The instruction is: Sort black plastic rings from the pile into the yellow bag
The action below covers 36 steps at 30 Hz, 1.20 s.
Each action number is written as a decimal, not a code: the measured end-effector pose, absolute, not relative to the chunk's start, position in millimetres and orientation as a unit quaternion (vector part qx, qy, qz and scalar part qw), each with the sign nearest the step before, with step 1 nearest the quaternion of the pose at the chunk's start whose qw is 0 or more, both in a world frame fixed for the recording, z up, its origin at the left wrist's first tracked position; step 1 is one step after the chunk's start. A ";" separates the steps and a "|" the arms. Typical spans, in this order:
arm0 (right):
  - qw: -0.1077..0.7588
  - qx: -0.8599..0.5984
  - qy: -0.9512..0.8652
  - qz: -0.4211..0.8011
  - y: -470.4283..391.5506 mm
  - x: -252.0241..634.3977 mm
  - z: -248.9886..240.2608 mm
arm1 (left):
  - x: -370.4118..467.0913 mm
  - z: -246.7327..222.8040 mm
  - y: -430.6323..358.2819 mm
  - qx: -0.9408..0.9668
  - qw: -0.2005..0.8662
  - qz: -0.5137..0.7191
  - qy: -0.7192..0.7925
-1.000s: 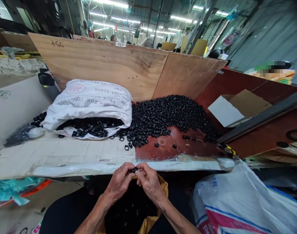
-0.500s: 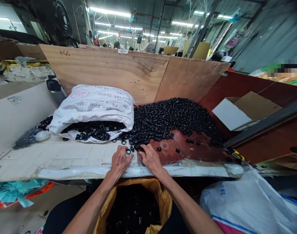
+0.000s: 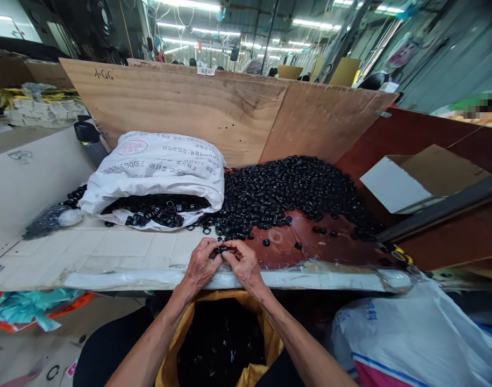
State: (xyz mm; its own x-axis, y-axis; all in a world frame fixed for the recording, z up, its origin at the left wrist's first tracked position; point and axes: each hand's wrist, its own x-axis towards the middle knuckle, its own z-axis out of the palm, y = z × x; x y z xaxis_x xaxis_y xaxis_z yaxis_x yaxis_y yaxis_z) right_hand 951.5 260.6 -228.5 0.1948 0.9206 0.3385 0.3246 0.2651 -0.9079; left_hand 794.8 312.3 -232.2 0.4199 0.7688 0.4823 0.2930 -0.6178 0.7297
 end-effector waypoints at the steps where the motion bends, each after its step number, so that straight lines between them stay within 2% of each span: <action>1: 0.555 -0.547 -0.569 0.262 260.5 950.7 -230.5 | 794.8 -233.2 312.0 0.782 0.304 0.426 0.338; 6: 0.575 -0.544 -0.550 0.267 259.2 952.8 -235.0 | 795.0 -233.9 308.0 0.710 0.426 0.426 0.365; 9: 0.581 -0.535 -0.550 0.271 257.0 953.4 -231.3 | 793.3 -230.0 307.1 0.698 0.458 0.424 0.351; 15: 0.593 -0.528 -0.550 0.260 254.8 951.9 -227.5 | 789.5 -224.9 307.5 0.748 0.390 0.452 0.289; 20: 0.578 -0.552 -0.513 0.315 257.3 951.3 -230.9 | 788.5 -224.6 306.4 0.752 0.389 0.457 0.275; 24: 0.544 -0.583 -0.538 0.273 260.0 951.9 -232.8 | 789.0 -223.9 306.1 0.756 0.376 0.466 0.265; 30: 0.583 -0.560 -0.533 0.250 256.3 950.4 -233.5 | 790.4 -224.9 305.9 0.753 0.386 0.457 0.273; 33: 0.570 -0.534 -0.573 0.249 252.5 950.5 -231.8 | 790.0 -226.4 305.6 0.747 0.388 0.458 0.284; 36: 0.553 -0.566 -0.574 0.208 252.0 950.3 -230.7 | 789.5 -226.3 305.4 0.754 0.383 0.457 0.278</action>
